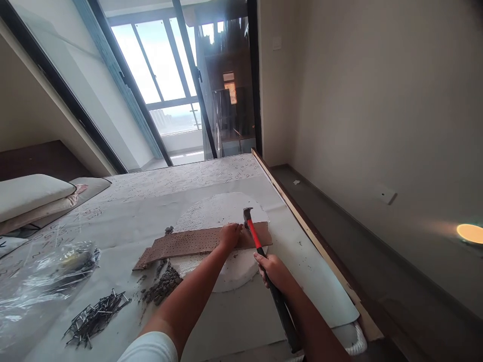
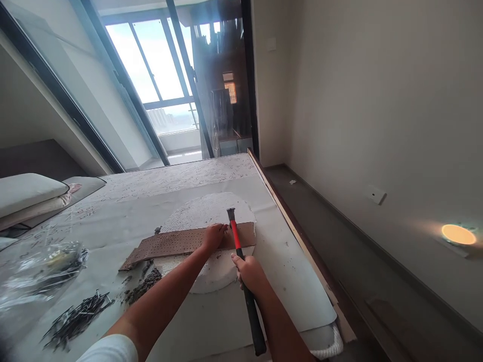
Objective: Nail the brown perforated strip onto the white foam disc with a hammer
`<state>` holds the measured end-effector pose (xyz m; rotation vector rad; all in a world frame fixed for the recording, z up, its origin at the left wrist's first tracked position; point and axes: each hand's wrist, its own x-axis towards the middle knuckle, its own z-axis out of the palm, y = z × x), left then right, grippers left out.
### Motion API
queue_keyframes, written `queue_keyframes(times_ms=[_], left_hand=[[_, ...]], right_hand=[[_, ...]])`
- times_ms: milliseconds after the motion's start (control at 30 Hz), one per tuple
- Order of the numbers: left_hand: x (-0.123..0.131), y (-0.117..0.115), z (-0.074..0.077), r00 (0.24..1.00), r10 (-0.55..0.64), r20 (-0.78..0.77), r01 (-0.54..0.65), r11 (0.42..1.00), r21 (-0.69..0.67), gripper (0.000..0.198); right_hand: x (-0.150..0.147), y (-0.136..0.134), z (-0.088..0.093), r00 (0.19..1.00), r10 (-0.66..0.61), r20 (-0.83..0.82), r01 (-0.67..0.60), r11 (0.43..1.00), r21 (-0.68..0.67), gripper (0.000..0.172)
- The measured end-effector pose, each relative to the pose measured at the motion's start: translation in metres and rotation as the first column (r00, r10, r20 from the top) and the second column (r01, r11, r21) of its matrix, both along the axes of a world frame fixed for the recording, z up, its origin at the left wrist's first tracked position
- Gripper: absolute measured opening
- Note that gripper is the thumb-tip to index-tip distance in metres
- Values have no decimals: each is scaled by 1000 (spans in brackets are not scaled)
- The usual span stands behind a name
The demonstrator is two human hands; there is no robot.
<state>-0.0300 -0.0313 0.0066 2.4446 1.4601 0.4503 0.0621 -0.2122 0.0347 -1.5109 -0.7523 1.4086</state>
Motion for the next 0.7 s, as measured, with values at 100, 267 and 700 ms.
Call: queue_keyframes(times_ms=[100,267,700], left_hand=[[-1,-1,-1,1000,-11,-6,11,1000,28,37],[-2,-3,1,998,-10,-67,12,999,39,39],[-8,-4,0,1000,-5,13,5,1000,8,37]], right_hand=[[-1,-1,1,1000,-9,2,9,1000,2,35],[-2,-4,2,1000,-8,0,8,1000,22,35],[-15,-9,27,989,27,142,-50,985,163,34]])
